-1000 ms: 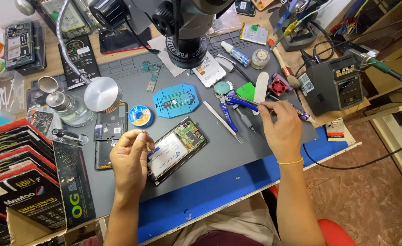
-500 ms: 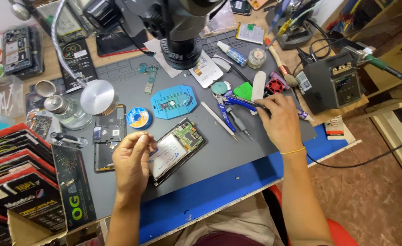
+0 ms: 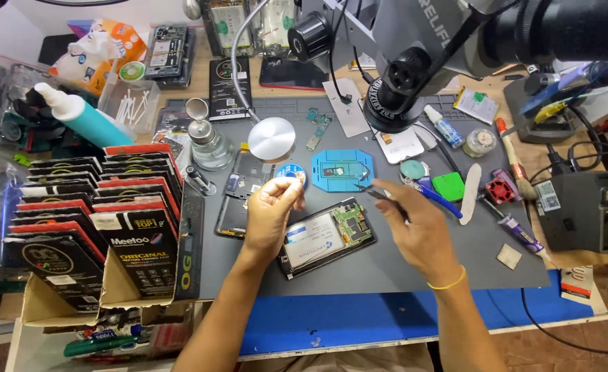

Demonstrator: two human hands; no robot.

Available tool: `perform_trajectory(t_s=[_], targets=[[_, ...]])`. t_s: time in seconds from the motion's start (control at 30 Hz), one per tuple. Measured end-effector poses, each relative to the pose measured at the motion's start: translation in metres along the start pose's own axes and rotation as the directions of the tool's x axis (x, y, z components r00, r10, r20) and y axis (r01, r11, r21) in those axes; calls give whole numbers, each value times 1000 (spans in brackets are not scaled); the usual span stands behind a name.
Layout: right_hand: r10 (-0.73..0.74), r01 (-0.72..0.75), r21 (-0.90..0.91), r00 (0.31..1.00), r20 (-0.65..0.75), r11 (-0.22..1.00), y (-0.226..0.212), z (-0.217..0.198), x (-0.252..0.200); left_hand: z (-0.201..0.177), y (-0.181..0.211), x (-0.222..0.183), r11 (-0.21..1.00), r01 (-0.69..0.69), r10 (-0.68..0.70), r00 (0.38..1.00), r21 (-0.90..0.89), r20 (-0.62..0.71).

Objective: Applying adhesive to a phone frame and installing a replacement battery during a repair process.

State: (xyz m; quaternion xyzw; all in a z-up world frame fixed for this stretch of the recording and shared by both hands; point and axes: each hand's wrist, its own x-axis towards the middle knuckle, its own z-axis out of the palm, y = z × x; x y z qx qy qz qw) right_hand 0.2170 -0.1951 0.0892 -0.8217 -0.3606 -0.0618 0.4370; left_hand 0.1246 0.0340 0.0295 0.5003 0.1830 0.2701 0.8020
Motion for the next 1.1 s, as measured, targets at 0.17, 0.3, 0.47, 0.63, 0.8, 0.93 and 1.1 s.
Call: perform_trajectory(t_s=[0.17, 0.3, 0.47, 0.63, 0.8, 0.93, 1.1], targets=[[-94, 79, 128, 988, 120, 989, -34, 51, 40, -5, 0, 6, 999, 12, -13, 999, -32, -47], [-187, 179, 70, 971, 150, 981, -24, 81, 55, -13, -2, 14, 999, -28, 31, 996, 36, -88], [-246, 233, 124, 963, 107, 965, -22, 97, 57, -4, 20, 6, 993, -82, 89, 994, 87, -71], [-211, 192, 176, 973, 93, 965, -37, 88, 56, -2, 18, 5, 987, -85, 92, 995, 135, -46], [-197, 159, 262, 972, 128, 952, -45, 82, 59, -3, 18, 4, 987, -91, 93, 996, 133, -9], [-180, 130, 293, 972, 151, 947, -49, 78, 62, -4, 12, 5, 990, -89, 90, 996, 108, -1], [-196, 140, 306, 968, 160, 942, -52, 75, 64, -7, 5, 6, 993, -85, 82, 996, 86, 29]])
